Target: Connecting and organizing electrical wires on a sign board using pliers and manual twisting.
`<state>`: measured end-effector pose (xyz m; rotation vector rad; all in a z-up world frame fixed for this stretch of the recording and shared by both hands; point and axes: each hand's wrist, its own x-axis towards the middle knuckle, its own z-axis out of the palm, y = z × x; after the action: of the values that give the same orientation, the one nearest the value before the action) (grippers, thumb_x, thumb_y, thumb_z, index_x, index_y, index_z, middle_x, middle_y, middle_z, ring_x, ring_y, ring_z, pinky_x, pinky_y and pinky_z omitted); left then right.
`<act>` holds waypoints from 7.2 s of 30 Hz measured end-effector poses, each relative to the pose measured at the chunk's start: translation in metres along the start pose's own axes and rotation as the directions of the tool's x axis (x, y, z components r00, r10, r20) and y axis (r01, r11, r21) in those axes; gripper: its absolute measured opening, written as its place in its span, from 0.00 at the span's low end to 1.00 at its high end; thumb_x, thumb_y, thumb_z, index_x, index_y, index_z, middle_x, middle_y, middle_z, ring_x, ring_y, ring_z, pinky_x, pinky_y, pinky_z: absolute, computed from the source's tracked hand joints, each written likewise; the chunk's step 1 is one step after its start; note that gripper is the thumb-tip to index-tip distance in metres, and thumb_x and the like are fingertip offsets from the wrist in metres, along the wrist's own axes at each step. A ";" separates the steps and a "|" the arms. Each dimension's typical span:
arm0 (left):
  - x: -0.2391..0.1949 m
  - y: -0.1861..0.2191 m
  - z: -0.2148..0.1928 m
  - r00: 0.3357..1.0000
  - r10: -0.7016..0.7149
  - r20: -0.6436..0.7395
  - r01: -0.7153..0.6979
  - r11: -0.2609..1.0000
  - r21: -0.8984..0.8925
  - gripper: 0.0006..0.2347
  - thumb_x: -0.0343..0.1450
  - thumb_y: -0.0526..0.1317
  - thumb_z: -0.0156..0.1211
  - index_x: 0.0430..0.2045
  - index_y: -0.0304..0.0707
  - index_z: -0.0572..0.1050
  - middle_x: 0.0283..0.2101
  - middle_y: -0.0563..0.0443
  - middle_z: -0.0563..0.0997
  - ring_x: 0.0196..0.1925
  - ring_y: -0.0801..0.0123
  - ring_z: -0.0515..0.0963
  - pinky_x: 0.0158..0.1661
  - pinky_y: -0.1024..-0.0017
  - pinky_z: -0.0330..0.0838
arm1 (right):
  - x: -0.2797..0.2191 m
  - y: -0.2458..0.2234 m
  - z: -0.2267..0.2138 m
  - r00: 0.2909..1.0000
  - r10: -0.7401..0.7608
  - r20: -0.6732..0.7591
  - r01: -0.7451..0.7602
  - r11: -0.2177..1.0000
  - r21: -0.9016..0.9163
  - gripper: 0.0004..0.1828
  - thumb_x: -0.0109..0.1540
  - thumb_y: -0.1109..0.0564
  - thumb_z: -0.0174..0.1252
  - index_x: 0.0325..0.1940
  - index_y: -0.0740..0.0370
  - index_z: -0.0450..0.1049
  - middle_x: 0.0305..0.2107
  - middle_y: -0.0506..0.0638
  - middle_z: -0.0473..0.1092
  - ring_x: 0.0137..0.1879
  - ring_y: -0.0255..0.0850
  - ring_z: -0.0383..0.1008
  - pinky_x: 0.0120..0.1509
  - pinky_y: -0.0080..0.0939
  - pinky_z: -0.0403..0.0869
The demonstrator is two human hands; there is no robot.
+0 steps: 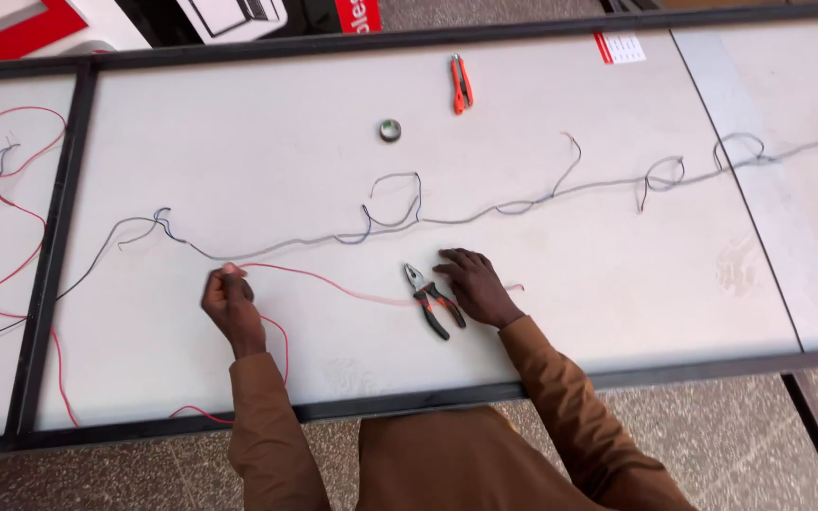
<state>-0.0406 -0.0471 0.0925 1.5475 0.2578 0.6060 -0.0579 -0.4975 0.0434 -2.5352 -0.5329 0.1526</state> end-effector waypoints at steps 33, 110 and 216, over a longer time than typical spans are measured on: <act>-0.040 -0.029 -0.152 0.946 0.132 0.295 -0.285 0.771 0.570 0.21 0.82 0.54 0.59 0.66 0.41 0.77 0.74 0.34 0.74 0.78 0.42 0.68 0.74 0.45 0.65 | 0.024 -0.076 -0.024 0.883 0.334 -0.329 -0.274 0.937 0.216 0.65 0.65 0.46 0.72 0.93 0.62 0.35 0.89 0.65 0.39 0.93 0.60 0.35 0.92 0.60 0.36; 0.241 -0.064 -0.469 0.859 -0.466 -0.212 0.356 0.841 -0.407 0.09 0.76 0.41 0.62 0.39 0.33 0.84 0.36 0.48 0.80 0.55 0.51 0.90 0.58 0.50 0.87 | 0.290 -0.581 0.267 0.857 -0.513 0.044 0.515 0.852 -0.093 0.34 0.73 0.48 0.62 0.84 0.53 0.68 0.75 0.59 0.67 0.84 0.62 0.61 0.83 0.69 0.62; 0.251 -0.024 -0.384 0.679 0.653 -0.336 -0.561 0.757 0.336 0.05 0.79 0.30 0.63 0.47 0.32 0.78 0.42 0.47 0.77 0.45 0.54 0.82 0.61 0.58 0.73 | 0.247 -0.427 0.226 0.987 -0.151 -0.053 0.159 0.960 0.228 0.38 0.70 0.63 0.57 0.86 0.46 0.67 0.61 0.61 0.80 0.59 0.68 0.83 0.66 0.74 0.78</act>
<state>-0.0276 0.4118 0.1105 1.6822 0.1284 1.5208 -0.0257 0.0435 0.0784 -2.2553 -0.6579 0.1055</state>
